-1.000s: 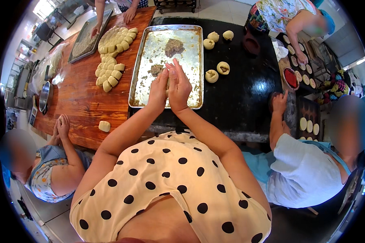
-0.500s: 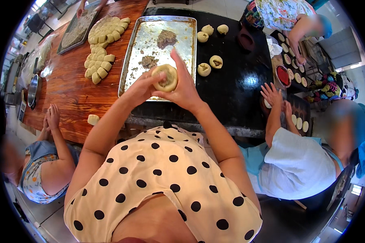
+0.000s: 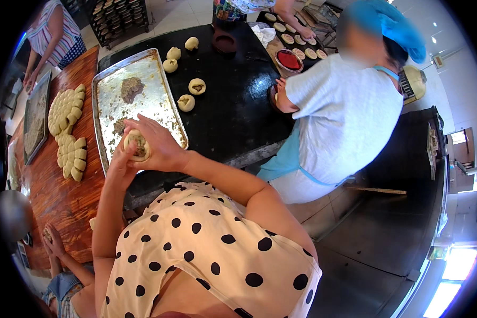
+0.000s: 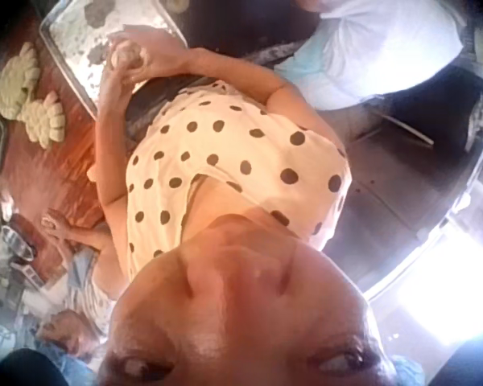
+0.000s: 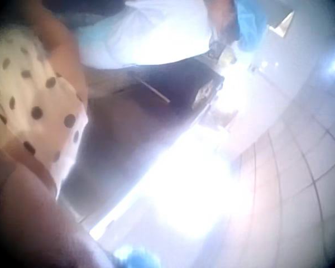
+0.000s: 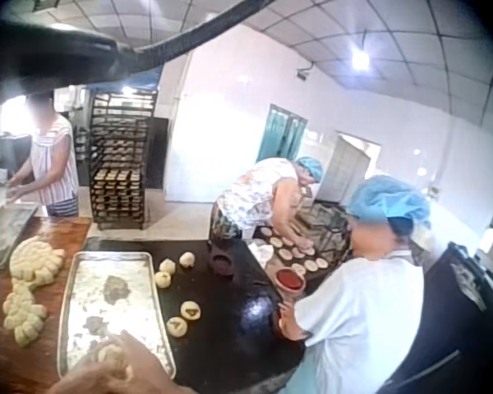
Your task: The person prepares dough buns by flattening a piece of dough, placing a scoop of meat filling from a tray onto it, and then folding and pinching the dough to enclose the filling.
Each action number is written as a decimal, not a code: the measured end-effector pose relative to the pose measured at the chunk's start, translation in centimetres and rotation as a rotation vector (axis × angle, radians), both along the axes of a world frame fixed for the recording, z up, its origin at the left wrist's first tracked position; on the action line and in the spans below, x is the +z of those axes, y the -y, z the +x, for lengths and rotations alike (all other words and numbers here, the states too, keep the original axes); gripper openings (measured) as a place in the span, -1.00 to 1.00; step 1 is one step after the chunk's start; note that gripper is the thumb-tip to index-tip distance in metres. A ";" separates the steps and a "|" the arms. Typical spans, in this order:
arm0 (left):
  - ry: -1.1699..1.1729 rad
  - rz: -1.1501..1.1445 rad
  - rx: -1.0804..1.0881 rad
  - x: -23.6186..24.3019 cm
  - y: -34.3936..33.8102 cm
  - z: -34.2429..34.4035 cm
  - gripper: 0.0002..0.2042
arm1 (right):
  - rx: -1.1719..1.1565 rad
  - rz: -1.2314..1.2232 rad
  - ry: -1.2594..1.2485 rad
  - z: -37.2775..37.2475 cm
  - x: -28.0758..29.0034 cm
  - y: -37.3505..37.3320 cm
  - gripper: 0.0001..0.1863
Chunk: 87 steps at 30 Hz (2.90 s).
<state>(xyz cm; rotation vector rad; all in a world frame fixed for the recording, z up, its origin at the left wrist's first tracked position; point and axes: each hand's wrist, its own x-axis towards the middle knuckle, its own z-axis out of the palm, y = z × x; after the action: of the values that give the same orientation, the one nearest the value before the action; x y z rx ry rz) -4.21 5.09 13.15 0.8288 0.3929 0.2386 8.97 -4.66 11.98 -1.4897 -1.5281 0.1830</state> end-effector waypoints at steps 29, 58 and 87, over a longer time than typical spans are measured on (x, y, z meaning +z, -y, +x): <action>-0.226 0.820 0.255 -2.1 1.8 1.1 -0.41 | -0.237 0.243 -0.469 -3.4 -3.2 -2.7 -0.68; 0.199 -0.349 0.376 -1.1 1.7 1.2 -0.46 | -0.032 0.323 -0.174 -3.4 0.2 -2.4 -0.79; 0.189 -0.294 0.385 -1.9 3.5 1.5 -0.62 | -0.147 0.383 -0.310 -5.4 -0.7 -0.9 -0.62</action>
<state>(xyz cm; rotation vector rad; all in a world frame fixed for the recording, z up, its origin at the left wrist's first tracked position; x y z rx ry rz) -2.75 1.54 11.24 0.4311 0.3962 0.5978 3.56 -3.72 11.27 -1.1973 -1.1265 0.0284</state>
